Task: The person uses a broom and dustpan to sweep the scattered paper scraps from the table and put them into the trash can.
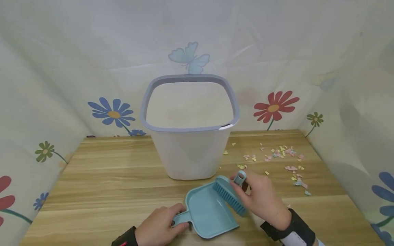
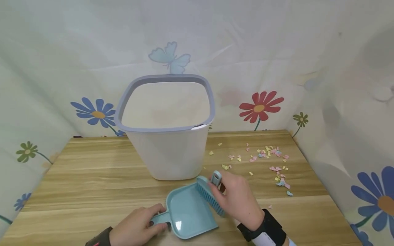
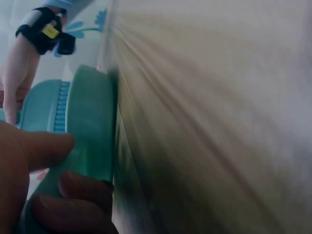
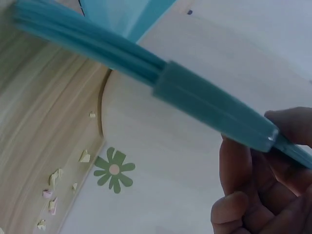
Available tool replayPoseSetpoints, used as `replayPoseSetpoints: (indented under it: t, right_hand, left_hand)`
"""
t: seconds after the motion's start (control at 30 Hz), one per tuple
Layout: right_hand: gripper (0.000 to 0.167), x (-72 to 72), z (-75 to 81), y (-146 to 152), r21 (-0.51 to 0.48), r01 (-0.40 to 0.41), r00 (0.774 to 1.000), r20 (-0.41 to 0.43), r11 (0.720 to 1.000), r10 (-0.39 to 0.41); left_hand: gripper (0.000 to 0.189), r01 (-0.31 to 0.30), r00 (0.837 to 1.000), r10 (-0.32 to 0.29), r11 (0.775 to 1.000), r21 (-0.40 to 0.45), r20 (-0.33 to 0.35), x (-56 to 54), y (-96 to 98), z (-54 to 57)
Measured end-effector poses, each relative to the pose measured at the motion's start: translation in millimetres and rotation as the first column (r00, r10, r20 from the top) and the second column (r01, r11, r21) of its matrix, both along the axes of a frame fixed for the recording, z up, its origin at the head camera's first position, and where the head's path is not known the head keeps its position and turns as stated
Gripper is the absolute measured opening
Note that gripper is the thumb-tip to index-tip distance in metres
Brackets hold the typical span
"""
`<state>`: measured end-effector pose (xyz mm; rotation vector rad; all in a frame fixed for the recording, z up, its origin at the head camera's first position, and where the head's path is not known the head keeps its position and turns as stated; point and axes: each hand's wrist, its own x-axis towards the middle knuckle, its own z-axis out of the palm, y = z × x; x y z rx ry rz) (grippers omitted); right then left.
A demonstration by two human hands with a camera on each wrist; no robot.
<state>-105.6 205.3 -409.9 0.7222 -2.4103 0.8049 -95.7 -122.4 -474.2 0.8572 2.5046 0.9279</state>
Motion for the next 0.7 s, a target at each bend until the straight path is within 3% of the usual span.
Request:
replayPoseSetpoints:
  t: [0.13, 0.23, 0.33, 0.43, 0.53, 0.7]
  right_hand:
    - [0.015, -1.8, 8.2, 13, 0.008, 0.025, 0.995, 0.101, 1.000, -0.026]
    - [0.013, -2.4, 19.1, 24, 0.024, 0.092, 0.990, 0.104, 0.996, -0.094]
    - [0.015, -3.1, 29.4, 38, 0.036, 0.184, 0.982, 0.032, 0.982, -0.185]
    - [0.017, -7.1, 34.1, 54, 0.060, 0.274, 0.960, -0.070, 0.960, -0.270]
    - [0.018, -14.1, 32.1, 69, 0.091, 0.333, 0.936, -0.150, 0.939, -0.317]
    - [0.020, -21.9, 20.1, 84, 0.163, 0.382, 0.916, -0.198, 0.910, -0.349]
  left_hand:
    - [0.039, 0.010, 1.000, -0.011, 1.000, -0.021, -0.024, -2.0, 0.3, -0.5]
    - [0.038, 0.016, 1.000, -0.017, 1.000, -0.021, -0.021, -3.7, 0.8, -0.5]
    - [0.037, 0.021, 1.000, -0.021, 1.000, -0.014, -0.012, -5.3, 1.3, -0.2]
    - [0.034, 0.028, 1.000, -0.028, 1.000, 0.000, -0.006, -6.5, 1.1, -0.3]
    - [0.035, 0.033, 0.999, -0.033, 0.999, 0.008, -0.008, -6.9, -0.3, -0.7]
    - [0.040, 0.048, 0.999, -0.048, 0.999, 0.002, -0.016, -7.2, -4.3, -2.9]
